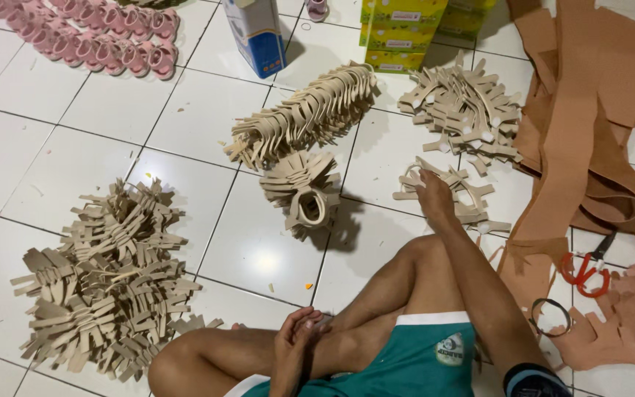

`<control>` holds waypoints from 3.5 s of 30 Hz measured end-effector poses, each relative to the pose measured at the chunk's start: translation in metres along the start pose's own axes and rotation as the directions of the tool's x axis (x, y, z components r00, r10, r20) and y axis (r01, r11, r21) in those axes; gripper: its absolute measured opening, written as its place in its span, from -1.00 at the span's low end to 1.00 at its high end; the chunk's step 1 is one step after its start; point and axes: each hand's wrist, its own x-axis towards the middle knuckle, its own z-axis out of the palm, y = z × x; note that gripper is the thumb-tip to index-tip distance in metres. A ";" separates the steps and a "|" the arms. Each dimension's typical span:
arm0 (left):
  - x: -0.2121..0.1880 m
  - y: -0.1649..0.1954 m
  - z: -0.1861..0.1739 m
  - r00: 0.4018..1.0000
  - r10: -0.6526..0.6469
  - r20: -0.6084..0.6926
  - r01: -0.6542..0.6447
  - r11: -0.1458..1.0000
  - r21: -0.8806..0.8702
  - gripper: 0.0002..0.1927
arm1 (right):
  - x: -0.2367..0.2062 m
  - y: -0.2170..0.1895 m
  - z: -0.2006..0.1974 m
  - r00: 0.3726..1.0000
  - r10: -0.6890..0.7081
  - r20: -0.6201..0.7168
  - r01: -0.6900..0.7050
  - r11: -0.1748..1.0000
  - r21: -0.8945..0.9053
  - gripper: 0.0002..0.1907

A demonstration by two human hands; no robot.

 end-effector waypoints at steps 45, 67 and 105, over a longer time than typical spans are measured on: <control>-0.059 0.137 -0.065 0.636 0.727 -0.258 -0.275 0.526 0.805 -0.79 | -0.249 -0.114 0.033 0.831 0.015 0.557 -0.354 0.787 0.506 -0.75; -0.003 0.168 -0.213 0.774 0.471 -0.423 -0.101 0.751 0.652 -0.74 | -0.238 -0.097 0.034 0.838 0.250 0.485 -0.398 0.887 0.232 -0.67; -0.071 0.094 0.023 0.999 -0.034 0.033 0.023 0.958 0.284 -0.59 | -0.199 -0.158 0.007 0.430 -0.648 0.629 0.205 0.748 0.631 -0.78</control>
